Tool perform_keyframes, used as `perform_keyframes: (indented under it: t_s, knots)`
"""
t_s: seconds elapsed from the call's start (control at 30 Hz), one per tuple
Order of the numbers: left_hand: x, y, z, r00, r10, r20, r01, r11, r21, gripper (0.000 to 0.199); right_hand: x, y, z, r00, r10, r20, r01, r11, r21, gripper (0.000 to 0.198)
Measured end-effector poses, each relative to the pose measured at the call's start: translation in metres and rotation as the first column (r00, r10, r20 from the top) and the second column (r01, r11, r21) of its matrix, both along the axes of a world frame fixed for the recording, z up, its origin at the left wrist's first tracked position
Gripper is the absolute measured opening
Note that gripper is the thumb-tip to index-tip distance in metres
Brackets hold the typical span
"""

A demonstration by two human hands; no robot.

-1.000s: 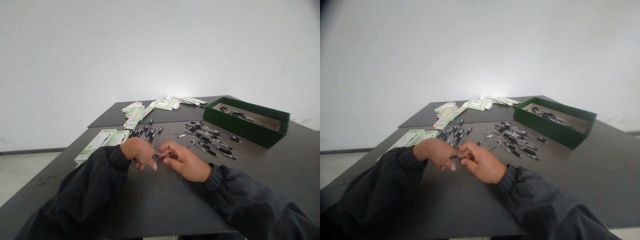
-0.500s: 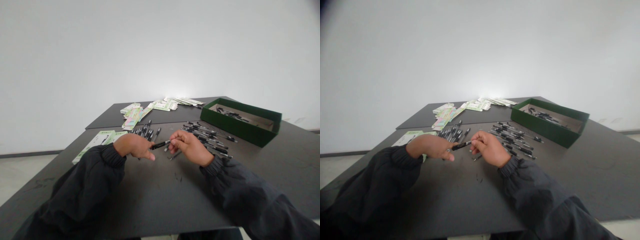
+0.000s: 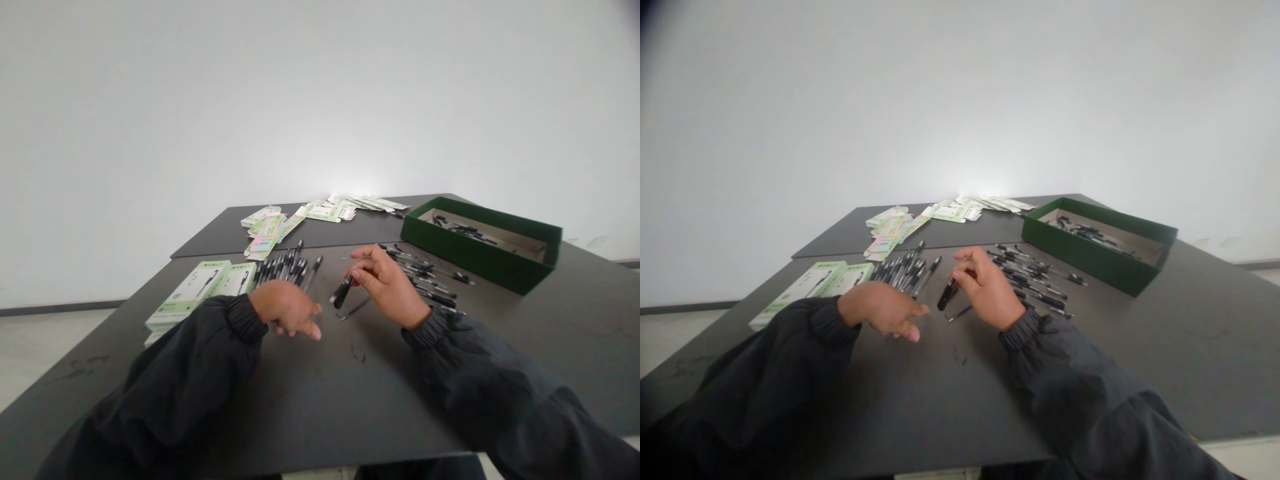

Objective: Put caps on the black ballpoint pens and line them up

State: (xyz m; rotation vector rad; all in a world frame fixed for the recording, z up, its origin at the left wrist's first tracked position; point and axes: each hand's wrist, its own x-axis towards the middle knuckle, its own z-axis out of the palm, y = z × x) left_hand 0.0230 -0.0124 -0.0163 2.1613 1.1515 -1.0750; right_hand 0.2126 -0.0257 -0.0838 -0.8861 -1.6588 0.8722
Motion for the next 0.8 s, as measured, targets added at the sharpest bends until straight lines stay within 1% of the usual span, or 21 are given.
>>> perform_keyframes:
  t_s: [0.1,0.17,0.2,0.27,0.37,0.47,0.53,0.6,0.67,0.7,0.8]
  knots:
    - [0.002,-0.002,-0.003,1.000,0.008,-0.005,-0.008,1.000,-0.003,0.066,0.000,0.001,0.001,0.994,-0.079,-0.072,0.079,0.997,-0.005,0.020]
    - [0.003,-0.004,-0.004,1.000,0.022,-0.012,-0.022,1.000,-0.010,0.065,0.000,0.003,0.003,0.979,-0.123,-0.163,0.117,0.992,-0.044,0.022]
    - [0.003,-0.005,-0.005,0.999,0.030,-0.017,-0.030,0.999,-0.013,0.065,0.001,0.005,0.005,0.963,-0.146,-0.227,0.129,0.988,-0.088,0.023]
    - [0.003,-0.006,-0.006,0.999,0.035,-0.017,-0.035,0.999,-0.017,0.067,0.003,0.008,0.007,0.915,-0.192,-0.355,0.118,0.968,-0.220,0.025]
    - [0.002,-0.007,-0.007,1.000,0.015,-0.010,-0.016,1.000,-0.011,0.066,0.006,0.012,0.008,0.853,-0.218,-0.474,0.012,0.916,-0.400,0.024]
    - [0.002,-0.007,-0.006,1.000,0.015,-0.001,-0.015,1.000,-0.014,0.067,0.008,0.012,0.008,0.807,-0.207,-0.554,-0.113,0.865,-0.488,0.018]
    - [0.002,-0.008,-0.005,1.000,0.008,-0.001,-0.008,1.000,-0.020,0.068,0.007,0.012,0.010,0.766,-0.232,-0.600,-0.185,0.814,-0.550,0.012]
    - [0.003,-0.009,-0.004,1.000,-0.006,-0.003,0.006,1.000,-0.020,0.067,0.007,0.011,0.012,0.731,-0.270,-0.627,-0.247,0.751,-0.612,0.010]
    - [0.004,-0.010,-0.003,1.000,-0.011,-0.012,0.011,1.000,-0.016,0.066,0.007,0.011,0.013,0.711,-0.303,-0.635,-0.290,0.697,-0.656,0.011]
    - [0.004,-0.011,-0.003,1.000,-0.011,-0.017,0.011,1.000,-0.011,0.066,0.007,0.011,0.014,0.705,-0.313,-0.637,-0.304,0.678,-0.670,0.012]
    - [0.005,-0.012,-0.003,0.999,-0.029,-0.030,0.029,0.999,0.013,0.065,0.008,0.011,0.015,0.691,-0.325,-0.645,-0.334,0.648,-0.684,0.014]
